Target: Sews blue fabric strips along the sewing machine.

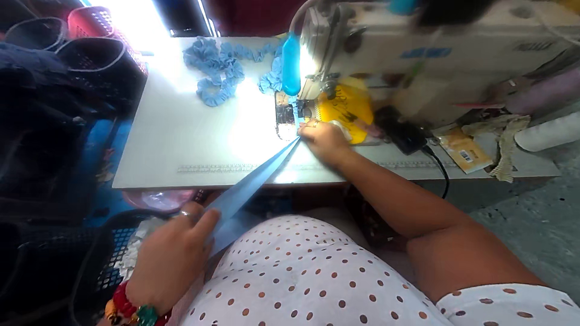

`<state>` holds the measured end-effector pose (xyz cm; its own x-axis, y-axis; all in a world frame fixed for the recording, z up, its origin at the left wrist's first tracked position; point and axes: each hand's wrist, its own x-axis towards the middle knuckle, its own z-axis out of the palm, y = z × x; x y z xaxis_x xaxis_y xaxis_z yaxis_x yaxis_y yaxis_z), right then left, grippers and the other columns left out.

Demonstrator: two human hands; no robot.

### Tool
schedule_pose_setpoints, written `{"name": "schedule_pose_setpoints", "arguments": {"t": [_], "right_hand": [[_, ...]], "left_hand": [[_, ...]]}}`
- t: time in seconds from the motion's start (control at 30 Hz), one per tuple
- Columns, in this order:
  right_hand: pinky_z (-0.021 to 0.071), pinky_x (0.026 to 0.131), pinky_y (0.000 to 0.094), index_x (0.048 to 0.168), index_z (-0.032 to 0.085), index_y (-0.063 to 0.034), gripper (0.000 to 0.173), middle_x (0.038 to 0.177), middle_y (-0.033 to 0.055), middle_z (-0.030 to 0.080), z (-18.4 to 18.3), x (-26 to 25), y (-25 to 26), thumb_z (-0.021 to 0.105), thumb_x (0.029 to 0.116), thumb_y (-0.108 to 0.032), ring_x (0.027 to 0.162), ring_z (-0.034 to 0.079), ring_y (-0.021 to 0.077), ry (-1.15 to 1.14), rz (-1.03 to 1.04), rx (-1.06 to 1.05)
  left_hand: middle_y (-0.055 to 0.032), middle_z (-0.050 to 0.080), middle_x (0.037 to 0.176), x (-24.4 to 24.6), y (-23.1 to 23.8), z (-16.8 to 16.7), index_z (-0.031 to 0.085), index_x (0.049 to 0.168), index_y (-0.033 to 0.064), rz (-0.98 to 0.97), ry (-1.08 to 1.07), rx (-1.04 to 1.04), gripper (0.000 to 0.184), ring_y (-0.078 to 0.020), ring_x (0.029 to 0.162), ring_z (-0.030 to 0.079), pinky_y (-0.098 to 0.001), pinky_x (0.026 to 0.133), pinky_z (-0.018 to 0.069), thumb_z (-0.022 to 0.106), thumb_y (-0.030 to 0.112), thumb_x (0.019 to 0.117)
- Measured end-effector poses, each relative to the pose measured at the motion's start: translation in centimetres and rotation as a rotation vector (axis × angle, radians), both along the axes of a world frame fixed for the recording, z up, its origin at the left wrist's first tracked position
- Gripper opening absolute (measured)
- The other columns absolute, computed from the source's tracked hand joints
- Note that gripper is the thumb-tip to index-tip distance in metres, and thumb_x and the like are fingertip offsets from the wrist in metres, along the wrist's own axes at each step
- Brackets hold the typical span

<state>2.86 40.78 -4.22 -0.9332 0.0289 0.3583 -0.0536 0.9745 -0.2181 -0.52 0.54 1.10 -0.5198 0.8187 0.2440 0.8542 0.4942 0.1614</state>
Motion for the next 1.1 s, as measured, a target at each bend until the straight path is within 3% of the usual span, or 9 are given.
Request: {"name": "schedule_pose_setpoints", "arguments": {"t": [0.1,0.2,0.3,0.4,0.5,0.57,0.83,0.97,1.1], "right_hand": [[0.0380,0.119,0.0544,0.118,0.074,-0.0052,0.026,0.124,0.0160,0.072,0.2,-0.1,-0.6,0.054,0.1006,-0.006,0.128,0.063,0.0337,-0.034,-0.002,-0.008],[0.0349,0.118,0.0618,0.129,0.069,-0.0073,0.036,0.137,0.0179,0.064,0.9,0.8,-4.2,0.066,0.0935,-0.009,0.134,0.057,0.0367,0.081,0.084,-0.135],[0.0311,0.120,0.0618,0.130,0.069,-0.0090,0.039,0.140,0.0164,0.061,3.8,2.5,-10.0,0.070,0.0932,-0.021,0.139,0.051,0.0340,0.109,0.289,-0.274],[0.0339,0.119,0.0593,0.127,0.072,-0.0097,0.033,0.133,0.0132,0.067,6.3,2.8,-14.0,0.067,0.0968,-0.023,0.136,0.056,0.0304,0.152,0.473,-0.317],[0.0419,0.112,0.0543,0.114,0.078,-0.0116,0.021,0.110,0.0067,0.075,7.5,2.5,-15.9,0.066,0.0978,-0.019,0.113,0.068,0.0226,0.235,0.545,-0.288],[0.0448,0.105,0.0496,0.108,0.080,-0.0134,0.018,0.100,0.0027,0.076,7.9,2.3,-16.4,0.067,0.0966,-0.017,0.101,0.069,0.0188,0.260,0.559,-0.258],[0.0470,0.090,0.0420,0.100,0.080,-0.0141,0.016,0.093,0.0021,0.074,8.5,3.9,-16.4,0.065,0.0966,-0.011,0.093,0.067,0.0186,0.292,0.554,-0.114],[0.0518,0.082,0.0373,0.100,0.076,-0.0102,0.020,0.089,0.0052,0.074,9.2,7.7,-14.9,0.057,0.1003,-0.005,0.084,0.068,0.0183,0.225,0.556,-0.068],[0.0551,0.085,0.0377,0.104,0.075,-0.0136,0.022,0.093,0.0049,0.075,7.8,12.1,-12.0,0.053,0.1024,-0.008,0.087,0.071,0.0195,0.027,0.549,-0.127]], "left_hand": [[-0.0177,0.069,0.098,-0.2,-0.7,0.4,0.069,0.096,0.0097,-0.052,0.015,0.078,0.023,-0.0329,0.070,0.068,-0.0436,0.050,0.0511,0.055,0.026,0.0862],[-0.0141,0.069,0.098,0.1,-1.7,1.3,0.067,0.096,0.0076,-0.107,-0.085,0.263,0.027,-0.0217,0.086,0.066,-0.0304,0.072,0.0533,0.055,0.030,0.1033],[-0.0139,0.069,0.094,0.7,-2.1,2.1,0.064,0.089,0.0041,-0.080,-0.116,0.423,0.028,-0.0162,0.087,0.065,-0.0243,0.076,0.0515,0.060,0.027,0.1039],[-0.0127,0.068,0.090,1.1,-1.8,2.3,0.063,0.085,0.0037,-0.080,-0.095,0.492,0.023,-0.0147,0.087,0.064,-0.0222,0.076,0.0503,0.063,0.021,0.1012],[-0.0114,0.066,0.087,1.4,-1.3,2.5,0.061,0.081,0.0040,-0.098,-0.081,0.522,0.023,-0.0144,0.085,0.063,-0.0221,0.073,0.0497,0.063,0.017,0.1000],[-0.0103,0.065,0.086,1.5,-1.0,2.6,0.059,0.080,0.0045,-0.114,-0.072,0.539,0.023,-0.0137,0.084,0.062,-0.0218,0.072,0.0485,0.062,0.016,0.0997],[-0.0081,0.065,0.084,1.7,-0.2,2.8,0.058,0.080,0.0055,-0.171,-0.151,0.615,0.023,-0.0113,0.082,0.061,-0.0203,0.071,0.0476,0.062,0.016,0.0997],[-0.0027,0.064,0.093,2.2,0.4,3.1,0.058,0.088,0.0099,-0.382,-0.451,0.520,0.025,-0.0036,0.090,0.061,-0.0142,0.078,0.0488,0.061,0.030,0.1021],[-0.0002,0.062,0.093,1.2,1.0,0.8,0.061,0.102,0.0116,-0.584,-0.856,0.306,0.032,-0.0003,0.086,0.058,-0.0139,0.076,0.0478,0.060,0.043,0.1022]]}}
